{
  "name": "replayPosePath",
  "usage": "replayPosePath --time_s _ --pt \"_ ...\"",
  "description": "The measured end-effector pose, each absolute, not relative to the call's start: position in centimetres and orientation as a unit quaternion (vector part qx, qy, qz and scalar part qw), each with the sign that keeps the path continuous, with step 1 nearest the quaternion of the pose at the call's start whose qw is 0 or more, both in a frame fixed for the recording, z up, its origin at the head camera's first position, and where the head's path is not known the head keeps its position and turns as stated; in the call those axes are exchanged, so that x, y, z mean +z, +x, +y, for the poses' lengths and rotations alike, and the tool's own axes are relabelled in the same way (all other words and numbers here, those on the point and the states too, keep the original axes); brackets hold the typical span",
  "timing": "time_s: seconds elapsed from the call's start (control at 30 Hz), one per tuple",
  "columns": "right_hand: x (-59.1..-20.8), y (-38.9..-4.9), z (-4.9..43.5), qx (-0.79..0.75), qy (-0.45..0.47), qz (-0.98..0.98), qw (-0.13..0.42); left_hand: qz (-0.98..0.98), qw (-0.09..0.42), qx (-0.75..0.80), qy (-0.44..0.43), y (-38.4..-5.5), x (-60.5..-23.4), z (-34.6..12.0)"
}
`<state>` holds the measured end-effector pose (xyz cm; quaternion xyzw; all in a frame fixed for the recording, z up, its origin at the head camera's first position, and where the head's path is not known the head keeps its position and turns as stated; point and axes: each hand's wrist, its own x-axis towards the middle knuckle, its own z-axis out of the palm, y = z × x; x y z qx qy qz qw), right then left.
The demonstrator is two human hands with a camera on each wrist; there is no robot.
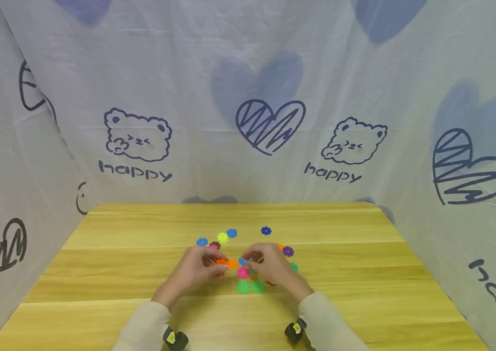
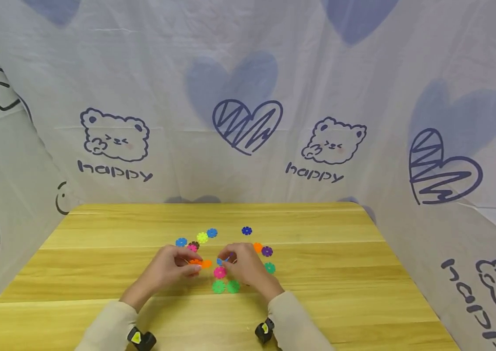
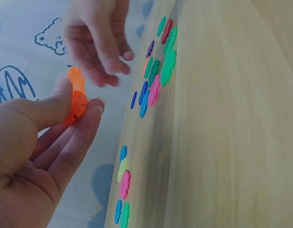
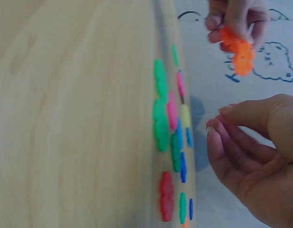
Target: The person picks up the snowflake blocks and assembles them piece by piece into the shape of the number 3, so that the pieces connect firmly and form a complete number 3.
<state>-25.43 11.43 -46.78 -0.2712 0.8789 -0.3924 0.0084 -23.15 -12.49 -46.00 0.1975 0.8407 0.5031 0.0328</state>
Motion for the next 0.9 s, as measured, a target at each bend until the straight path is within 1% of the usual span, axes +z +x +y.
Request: replayPosePath --time_s 0.17,0.37,0.63,0.9 --pt "-47.5 -26.0 11.0 -0.331 -0.287 0.898 0.043 0.841 0.024 0.499 0.207 -23.1 -46.0 -12.4" --pt "-48.0 -25.9 10.6 -0.294 -0.304 0.904 0.055 0.84 0.019 0.499 0.21 -23.0 -46.1 -12.2" --pt "-48.2 -25.8 10.4 -0.283 -0.312 0.906 0.042 0.846 0.015 0.491 0.208 -22.9 -46.0 -12.1" --pt "-48.0 -25.8 10.6 -0.299 -0.308 0.902 0.053 0.841 0.02 0.497 0.211 -22.8 -46.1 -11.8"
